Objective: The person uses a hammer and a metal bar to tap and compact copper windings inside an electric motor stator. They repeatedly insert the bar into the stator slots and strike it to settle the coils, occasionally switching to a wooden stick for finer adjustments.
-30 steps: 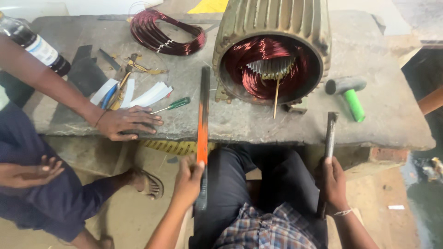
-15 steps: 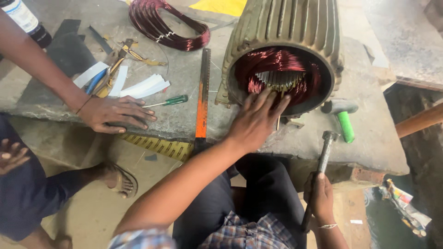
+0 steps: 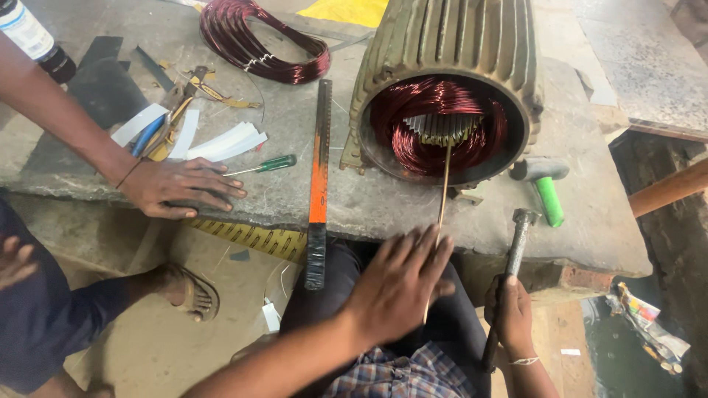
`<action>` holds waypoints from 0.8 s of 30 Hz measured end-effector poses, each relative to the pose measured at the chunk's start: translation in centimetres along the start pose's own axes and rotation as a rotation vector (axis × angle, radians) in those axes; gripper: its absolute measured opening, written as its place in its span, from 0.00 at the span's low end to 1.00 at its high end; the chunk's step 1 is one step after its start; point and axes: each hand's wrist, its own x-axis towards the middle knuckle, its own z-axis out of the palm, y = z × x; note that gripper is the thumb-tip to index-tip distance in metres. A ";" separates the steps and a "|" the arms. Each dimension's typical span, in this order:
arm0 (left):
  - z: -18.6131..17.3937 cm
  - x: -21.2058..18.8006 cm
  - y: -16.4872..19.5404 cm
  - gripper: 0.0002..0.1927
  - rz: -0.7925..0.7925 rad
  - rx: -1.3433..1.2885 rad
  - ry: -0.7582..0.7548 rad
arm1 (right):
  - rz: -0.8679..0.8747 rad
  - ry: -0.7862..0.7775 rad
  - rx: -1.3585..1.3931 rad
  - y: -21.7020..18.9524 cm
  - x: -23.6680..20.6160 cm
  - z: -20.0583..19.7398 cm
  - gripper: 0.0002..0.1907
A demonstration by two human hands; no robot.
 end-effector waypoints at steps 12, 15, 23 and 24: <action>-1.4 0.1 0.4 0.31 0.010 -0.102 0.116 | 0.011 0.030 -0.057 -0.7 -0.4 0.4 0.25; -1.1 0.2 0.4 0.30 0.021 -0.109 0.106 | 0.001 0.028 -0.060 -0.6 -0.3 0.3 0.25; -0.7 0.4 0.7 0.30 0.029 -0.023 0.085 | -0.020 -0.023 -0.021 -0.6 -0.3 0.3 0.26; -0.7 0.4 0.7 0.30 0.031 -0.019 0.082 | -0.012 -0.016 -0.022 -0.7 -0.4 0.3 0.26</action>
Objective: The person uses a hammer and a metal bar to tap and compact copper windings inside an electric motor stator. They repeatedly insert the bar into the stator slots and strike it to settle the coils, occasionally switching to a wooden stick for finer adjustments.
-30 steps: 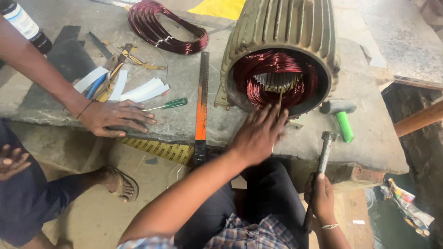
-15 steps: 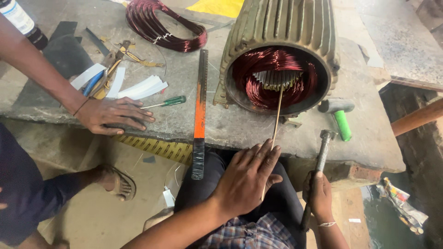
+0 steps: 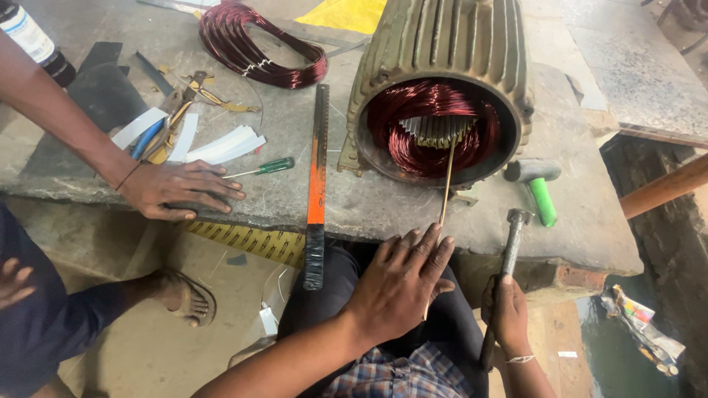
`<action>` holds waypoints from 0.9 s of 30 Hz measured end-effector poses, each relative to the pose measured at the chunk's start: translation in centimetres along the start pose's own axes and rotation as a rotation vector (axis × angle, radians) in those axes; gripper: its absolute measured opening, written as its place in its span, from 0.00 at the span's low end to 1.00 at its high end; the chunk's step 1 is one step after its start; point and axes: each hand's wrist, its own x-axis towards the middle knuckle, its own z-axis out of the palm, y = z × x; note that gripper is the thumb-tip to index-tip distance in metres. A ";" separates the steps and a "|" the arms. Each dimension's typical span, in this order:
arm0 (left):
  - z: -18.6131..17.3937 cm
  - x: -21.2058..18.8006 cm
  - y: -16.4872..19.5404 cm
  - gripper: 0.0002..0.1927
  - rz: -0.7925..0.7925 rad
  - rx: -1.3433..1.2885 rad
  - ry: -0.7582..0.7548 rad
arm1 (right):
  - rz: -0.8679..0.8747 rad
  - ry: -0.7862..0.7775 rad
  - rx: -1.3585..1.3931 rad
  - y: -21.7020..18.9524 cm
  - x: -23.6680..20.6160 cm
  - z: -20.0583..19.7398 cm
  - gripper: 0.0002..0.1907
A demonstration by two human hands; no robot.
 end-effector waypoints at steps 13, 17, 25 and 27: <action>0.2 0.1 -0.1 0.30 -0.039 -0.024 -0.045 | 0.008 0.016 0.002 -0.3 0.0 0.0 0.25; 1.0 0.6 -1.1 0.30 -0.030 0.062 -0.051 | 0.010 0.022 -0.006 -0.1 0.0 -0.1 0.25; 5.7 6.7 -6.2 0.32 -0.128 0.120 -0.098 | 0.010 0.027 -0.007 0.3 0.1 -0.1 0.26; 6.9 8.0 -7.3 0.33 -0.114 0.122 -0.038 | -0.006 0.035 -0.032 0.3 0.1 -0.1 0.26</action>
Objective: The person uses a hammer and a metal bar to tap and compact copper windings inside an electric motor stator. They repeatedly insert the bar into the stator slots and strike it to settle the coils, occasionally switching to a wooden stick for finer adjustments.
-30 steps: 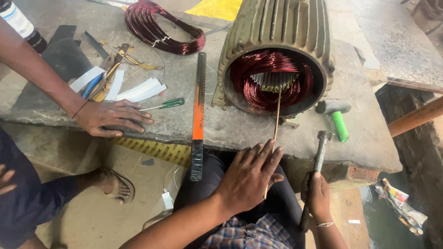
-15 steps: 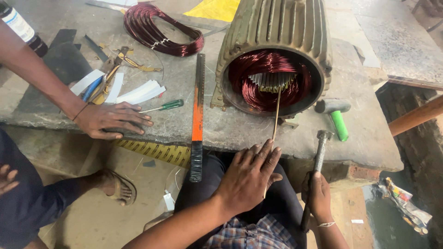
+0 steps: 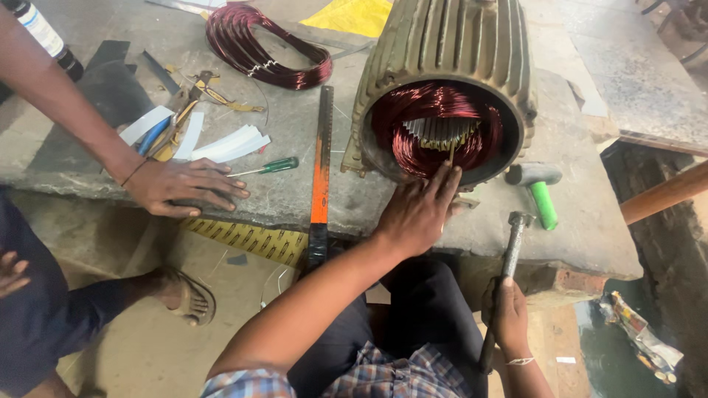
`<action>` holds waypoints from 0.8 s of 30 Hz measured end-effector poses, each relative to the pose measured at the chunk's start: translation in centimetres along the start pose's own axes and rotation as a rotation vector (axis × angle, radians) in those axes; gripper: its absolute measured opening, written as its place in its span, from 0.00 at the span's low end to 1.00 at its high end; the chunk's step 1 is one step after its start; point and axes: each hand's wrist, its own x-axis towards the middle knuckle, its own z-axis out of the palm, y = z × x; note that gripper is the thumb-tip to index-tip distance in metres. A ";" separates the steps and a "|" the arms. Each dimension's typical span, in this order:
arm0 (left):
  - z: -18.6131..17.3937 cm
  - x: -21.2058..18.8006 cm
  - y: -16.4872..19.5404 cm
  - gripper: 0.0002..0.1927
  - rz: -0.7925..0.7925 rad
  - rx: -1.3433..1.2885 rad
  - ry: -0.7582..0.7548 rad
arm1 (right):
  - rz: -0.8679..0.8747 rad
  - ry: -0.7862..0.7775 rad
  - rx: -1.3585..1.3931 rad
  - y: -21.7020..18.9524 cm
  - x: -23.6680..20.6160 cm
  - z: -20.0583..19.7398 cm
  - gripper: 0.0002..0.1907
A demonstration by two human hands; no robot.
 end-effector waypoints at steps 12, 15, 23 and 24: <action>0.5 1.5 -0.7 0.33 -0.055 -0.108 0.037 | 0.011 0.009 0.004 -0.1 0.0 0.2 0.24; 0.5 1.6 -0.6 0.33 -0.061 -0.136 0.025 | 0.003 0.031 -0.027 -0.2 0.0 0.3 0.24; 1.6 1.0 -1.0 0.34 -0.004 -0.049 0.144 | -0.035 0.014 -0.046 -0.4 0.0 0.6 0.26; 1.6 1.0 -1.0 0.34 0.001 -0.039 0.153 | -0.020 0.024 -0.039 -0.4 0.0 0.7 0.25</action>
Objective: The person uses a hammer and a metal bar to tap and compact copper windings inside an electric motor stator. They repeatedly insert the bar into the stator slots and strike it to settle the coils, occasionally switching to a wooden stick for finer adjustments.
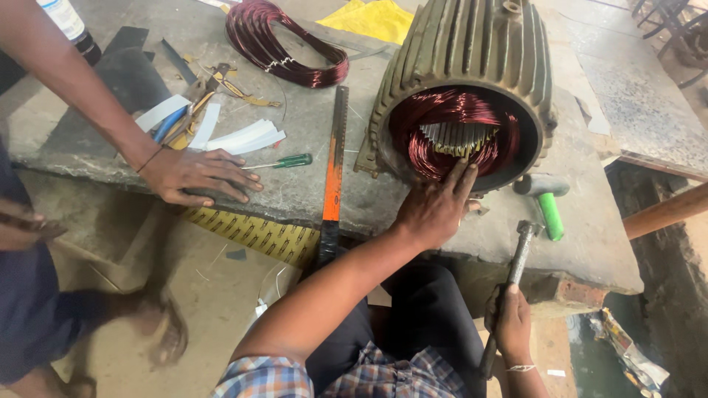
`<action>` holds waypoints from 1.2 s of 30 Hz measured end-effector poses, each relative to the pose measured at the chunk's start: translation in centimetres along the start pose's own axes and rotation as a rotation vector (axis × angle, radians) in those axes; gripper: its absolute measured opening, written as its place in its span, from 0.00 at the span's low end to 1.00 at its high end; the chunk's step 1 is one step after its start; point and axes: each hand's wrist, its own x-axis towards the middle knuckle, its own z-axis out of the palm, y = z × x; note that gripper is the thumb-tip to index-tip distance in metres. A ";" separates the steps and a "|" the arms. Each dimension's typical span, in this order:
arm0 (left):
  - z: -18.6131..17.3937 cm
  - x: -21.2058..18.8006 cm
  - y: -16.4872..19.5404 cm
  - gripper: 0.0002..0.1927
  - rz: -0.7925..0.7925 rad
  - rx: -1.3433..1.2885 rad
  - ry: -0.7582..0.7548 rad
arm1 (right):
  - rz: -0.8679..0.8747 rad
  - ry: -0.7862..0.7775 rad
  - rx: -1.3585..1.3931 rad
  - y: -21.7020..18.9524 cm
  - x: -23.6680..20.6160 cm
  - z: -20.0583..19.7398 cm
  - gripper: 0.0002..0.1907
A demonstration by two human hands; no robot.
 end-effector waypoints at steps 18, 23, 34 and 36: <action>-14.4 -15.2 -2.3 0.27 -0.767 -0.096 -0.085 | -0.025 -0.074 -0.010 1.3 0.5 -1.2 0.28; -10.9 -14.3 -3.7 0.31 -1.156 -0.984 0.059 | -0.068 -0.112 0.046 1.5 0.4 -1.3 0.27; -13.9 -18.2 -0.5 0.12 -1.347 -1.440 0.020 | -0.045 -0.115 0.091 2.2 0.5 -1.7 0.25; -13.6 -21.2 1.0 0.16 -1.413 -1.100 -0.002 | -0.055 -0.114 0.079 2.4 0.4 -1.8 0.25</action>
